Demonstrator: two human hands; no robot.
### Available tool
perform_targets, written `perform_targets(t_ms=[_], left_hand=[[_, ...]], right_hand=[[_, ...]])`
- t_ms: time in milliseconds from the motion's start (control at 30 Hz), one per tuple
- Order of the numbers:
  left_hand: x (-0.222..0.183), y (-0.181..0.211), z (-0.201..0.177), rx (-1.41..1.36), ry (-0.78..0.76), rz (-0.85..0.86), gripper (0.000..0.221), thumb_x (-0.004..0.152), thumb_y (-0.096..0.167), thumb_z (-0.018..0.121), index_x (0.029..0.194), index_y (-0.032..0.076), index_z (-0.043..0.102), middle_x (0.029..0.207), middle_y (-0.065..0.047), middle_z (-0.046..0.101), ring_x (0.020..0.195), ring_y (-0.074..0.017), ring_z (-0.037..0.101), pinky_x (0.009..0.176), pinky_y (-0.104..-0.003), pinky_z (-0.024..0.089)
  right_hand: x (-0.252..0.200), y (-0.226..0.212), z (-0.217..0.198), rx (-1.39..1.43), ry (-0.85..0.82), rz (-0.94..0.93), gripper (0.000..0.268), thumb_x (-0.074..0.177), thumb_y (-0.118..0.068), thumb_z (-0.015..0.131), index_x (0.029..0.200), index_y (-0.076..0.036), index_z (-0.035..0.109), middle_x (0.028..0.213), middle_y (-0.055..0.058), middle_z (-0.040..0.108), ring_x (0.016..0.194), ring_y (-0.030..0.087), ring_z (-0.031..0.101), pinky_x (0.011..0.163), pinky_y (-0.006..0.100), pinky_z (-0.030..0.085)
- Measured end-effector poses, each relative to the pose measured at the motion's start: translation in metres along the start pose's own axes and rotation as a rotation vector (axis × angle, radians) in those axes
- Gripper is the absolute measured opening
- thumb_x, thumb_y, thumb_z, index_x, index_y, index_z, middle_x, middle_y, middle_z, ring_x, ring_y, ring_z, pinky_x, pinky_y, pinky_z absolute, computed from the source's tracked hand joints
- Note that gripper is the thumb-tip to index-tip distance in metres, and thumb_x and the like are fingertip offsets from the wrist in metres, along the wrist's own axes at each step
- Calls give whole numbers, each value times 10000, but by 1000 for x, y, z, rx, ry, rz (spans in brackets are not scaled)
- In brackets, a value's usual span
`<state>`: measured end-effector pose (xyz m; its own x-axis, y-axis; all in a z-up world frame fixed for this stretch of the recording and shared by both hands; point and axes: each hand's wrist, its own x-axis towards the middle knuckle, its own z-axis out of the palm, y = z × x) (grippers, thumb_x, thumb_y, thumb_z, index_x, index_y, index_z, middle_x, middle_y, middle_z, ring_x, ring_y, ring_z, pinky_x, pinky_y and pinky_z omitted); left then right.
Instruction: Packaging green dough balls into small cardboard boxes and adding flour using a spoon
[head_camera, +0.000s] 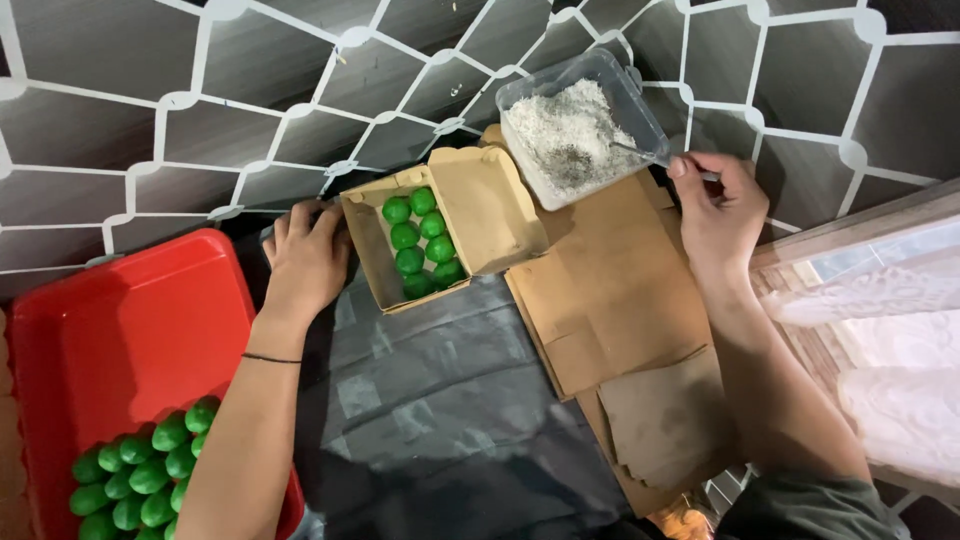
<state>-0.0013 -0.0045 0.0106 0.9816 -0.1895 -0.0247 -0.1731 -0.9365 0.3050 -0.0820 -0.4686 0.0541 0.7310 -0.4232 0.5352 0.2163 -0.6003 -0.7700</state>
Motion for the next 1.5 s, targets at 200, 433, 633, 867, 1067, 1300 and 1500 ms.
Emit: perform_targets(t_ms=[200,433,633,867,1067,1300,1500], left_hand=[[1,-3,3,25,8,-5,334,1028,301,569,1357,248,591,1345,-38,448,1348,-368,389,1007,-536,361],[-2,4,0,8,65,22,329,1049,275,564,1372,222,599,1319,-48,441,1334,-372,392,961,-515,368],[-2,2,1,17,49,21,324,1049,282,559,1362,213,601,1324,-54,445,1360,-375,377,961,-505,369],[-2,-1,6,14,43,4,343,1031,298,558,1365,231,598,1338,-35,459,1360,-357,380,971,-497,370],[-9,7,2,120,209,-17,343,963,296,650,1298,223,641,1248,-55,450,1220,-388,386,893,-498,367],[7,-29,29,-26,413,101,147,957,171,757,1090,126,715,962,-80,599,876,-384,682,756,-461,568],[6,-43,39,255,405,63,304,1000,420,754,775,240,656,641,16,569,632,-263,687,556,-388,577]], right_hand=[[4,-4,-1,47,-1,11,174,1085,-118,820,1156,18,738,957,147,607,967,212,662,887,333,535],[1,-12,0,-8,-32,5,112,1074,-103,816,1154,-40,770,975,138,664,953,214,679,842,307,541],[2,-14,-2,32,-8,21,100,1072,-87,808,1152,-47,764,994,138,655,946,182,652,869,310,536],[-3,-14,-4,-11,-26,-17,96,1060,-56,811,1146,-42,771,982,144,680,940,224,677,845,305,530],[-4,-9,-8,6,-19,-7,82,1059,-58,803,1134,-47,769,970,128,677,913,183,649,844,303,527],[-4,-20,-9,-9,-23,-2,81,1057,-42,803,1131,-42,771,961,125,677,910,210,670,849,316,527],[1,-5,-11,-16,-22,-54,91,1049,-33,830,1124,-45,779,972,135,674,904,224,657,837,323,514]])
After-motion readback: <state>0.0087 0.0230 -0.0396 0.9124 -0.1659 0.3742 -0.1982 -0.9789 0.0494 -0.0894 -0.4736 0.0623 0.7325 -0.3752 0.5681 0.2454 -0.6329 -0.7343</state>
